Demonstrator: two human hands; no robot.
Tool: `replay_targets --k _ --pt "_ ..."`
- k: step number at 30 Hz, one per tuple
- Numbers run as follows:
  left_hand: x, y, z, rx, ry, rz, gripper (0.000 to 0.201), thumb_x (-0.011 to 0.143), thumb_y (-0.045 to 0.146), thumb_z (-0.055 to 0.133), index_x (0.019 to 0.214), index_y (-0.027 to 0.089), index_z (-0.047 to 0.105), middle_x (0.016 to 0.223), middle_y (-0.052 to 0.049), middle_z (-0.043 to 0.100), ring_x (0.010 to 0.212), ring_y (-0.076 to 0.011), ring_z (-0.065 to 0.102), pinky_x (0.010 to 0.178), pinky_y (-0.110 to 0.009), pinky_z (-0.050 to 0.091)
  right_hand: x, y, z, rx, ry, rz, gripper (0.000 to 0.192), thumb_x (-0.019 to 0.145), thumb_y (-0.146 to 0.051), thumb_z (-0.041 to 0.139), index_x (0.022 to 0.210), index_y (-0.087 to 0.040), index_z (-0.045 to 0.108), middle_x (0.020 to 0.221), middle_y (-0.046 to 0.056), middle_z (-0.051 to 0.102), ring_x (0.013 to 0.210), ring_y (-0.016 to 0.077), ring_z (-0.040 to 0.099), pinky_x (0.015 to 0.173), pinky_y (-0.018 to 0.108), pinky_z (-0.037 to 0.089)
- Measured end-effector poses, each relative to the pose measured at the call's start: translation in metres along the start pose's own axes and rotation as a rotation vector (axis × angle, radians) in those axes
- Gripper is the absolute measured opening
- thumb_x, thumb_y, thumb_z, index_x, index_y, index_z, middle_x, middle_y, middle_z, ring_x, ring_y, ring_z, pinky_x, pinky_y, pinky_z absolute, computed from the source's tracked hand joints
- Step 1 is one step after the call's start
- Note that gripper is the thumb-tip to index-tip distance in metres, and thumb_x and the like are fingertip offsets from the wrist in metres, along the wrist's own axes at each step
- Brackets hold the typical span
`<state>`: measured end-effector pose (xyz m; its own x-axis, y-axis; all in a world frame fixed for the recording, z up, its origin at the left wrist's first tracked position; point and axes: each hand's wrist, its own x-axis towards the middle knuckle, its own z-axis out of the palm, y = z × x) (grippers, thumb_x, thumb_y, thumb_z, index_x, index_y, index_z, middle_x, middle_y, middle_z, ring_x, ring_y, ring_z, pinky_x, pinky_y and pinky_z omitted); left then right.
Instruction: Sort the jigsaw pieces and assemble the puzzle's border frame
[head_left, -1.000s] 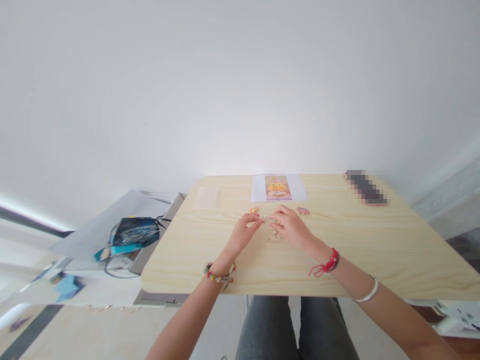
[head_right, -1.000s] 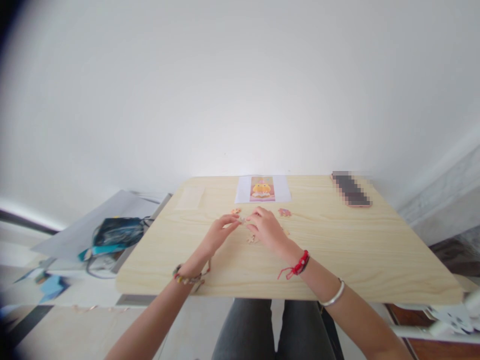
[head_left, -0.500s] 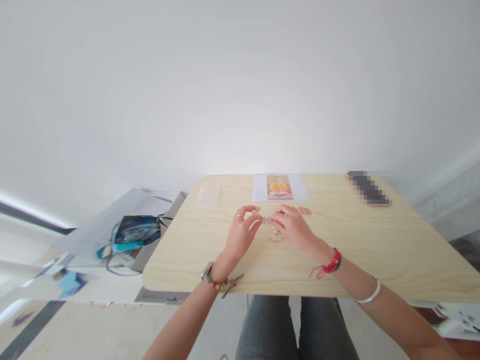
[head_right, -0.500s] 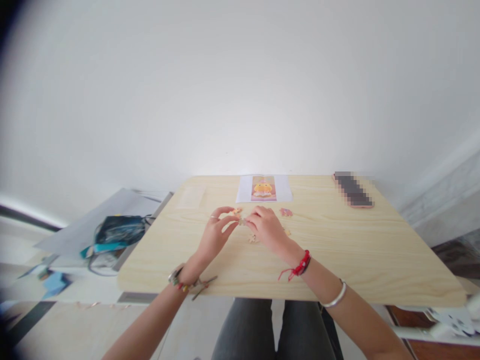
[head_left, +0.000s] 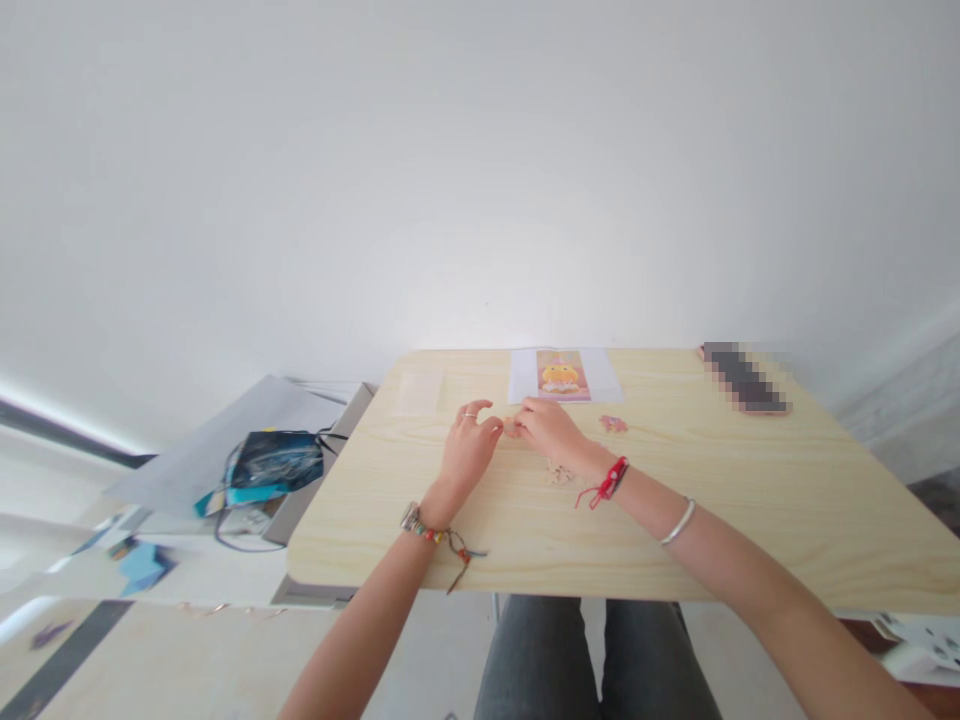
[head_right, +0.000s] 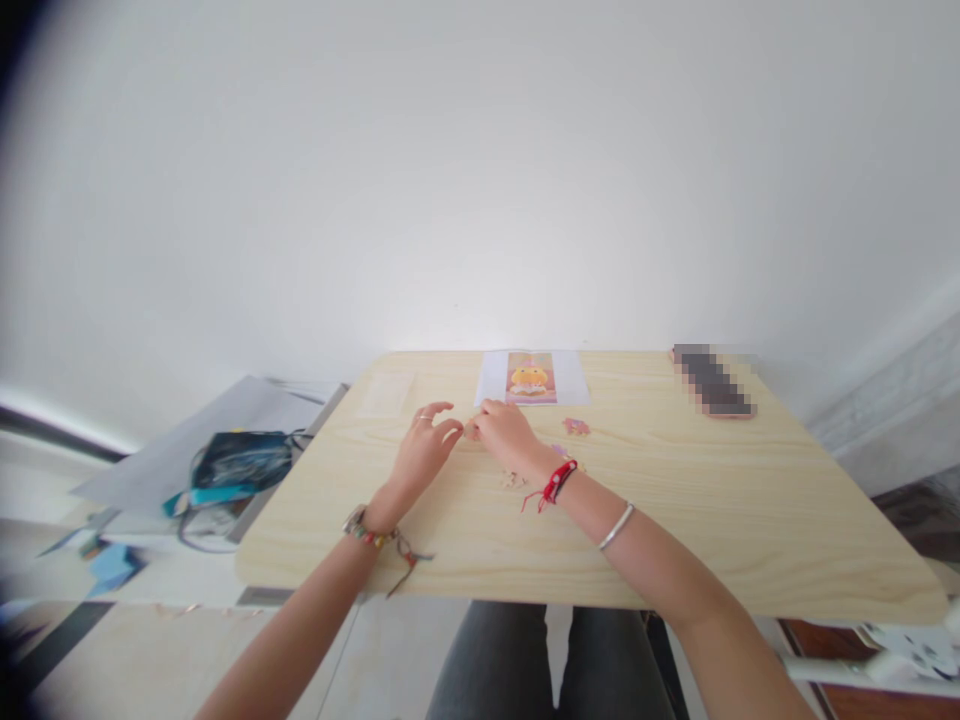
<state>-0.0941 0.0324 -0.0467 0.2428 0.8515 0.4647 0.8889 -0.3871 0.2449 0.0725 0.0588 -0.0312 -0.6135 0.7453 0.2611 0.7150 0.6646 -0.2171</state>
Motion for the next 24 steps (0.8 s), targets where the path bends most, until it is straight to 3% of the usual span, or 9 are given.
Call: replay_targets --k 6,13,18,24 --pt "-0.001 -0.007 0.008 0.058 -0.08 -0.067 0.014 0.08 0.014 0.054 0.075 0.02 0.065 0.113 -0.01 0.053 0.105 -0.026 0.049 0.084 -0.04 0.049 0.007 -0.002 0.01 -0.07 -0.06 -0.006 0.019 0.087 -0.019 0.049 0.086 -0.013 0.067 0.082 0.008 0.058 0.076 0.0166 0.051 0.069 0.028 0.035" --pt "-0.007 -0.008 0.0 0.046 -0.026 -0.074 0.014 0.079 0.011 0.054 0.087 0.018 0.064 0.116 -0.012 0.051 0.108 -0.0286 0.047 0.087 -0.044 0.047 -0.031 0.013 -0.018 0.019 0.068 0.096 0.017 0.083 -0.013 0.051 0.075 -0.015 0.065 0.081 0.006 0.057 0.072 0.0153 0.052 0.067 0.027 0.038" --pt "-0.014 0.016 -0.006 -0.064 -0.049 0.006 0.017 0.077 0.011 0.057 0.09 0.021 0.063 0.115 -0.01 0.05 0.108 -0.0267 0.047 0.089 -0.044 0.047 -0.072 0.034 -0.037 0.132 0.063 0.137 0.011 0.08 -0.012 0.055 0.077 -0.016 0.065 0.084 0.005 0.055 0.077 0.0156 0.053 0.07 0.028 0.04" --pt "-0.014 0.045 0.005 -0.208 -0.157 0.151 0.016 0.073 0.009 0.062 0.085 0.02 0.064 0.115 -0.01 0.05 0.114 -0.0265 0.045 0.095 -0.047 0.043 -0.082 0.021 -0.036 0.099 -0.006 0.032 0.011 0.082 -0.015 0.056 0.078 -0.017 0.067 0.084 0.005 0.054 0.078 0.0154 0.052 0.072 0.029 0.038"
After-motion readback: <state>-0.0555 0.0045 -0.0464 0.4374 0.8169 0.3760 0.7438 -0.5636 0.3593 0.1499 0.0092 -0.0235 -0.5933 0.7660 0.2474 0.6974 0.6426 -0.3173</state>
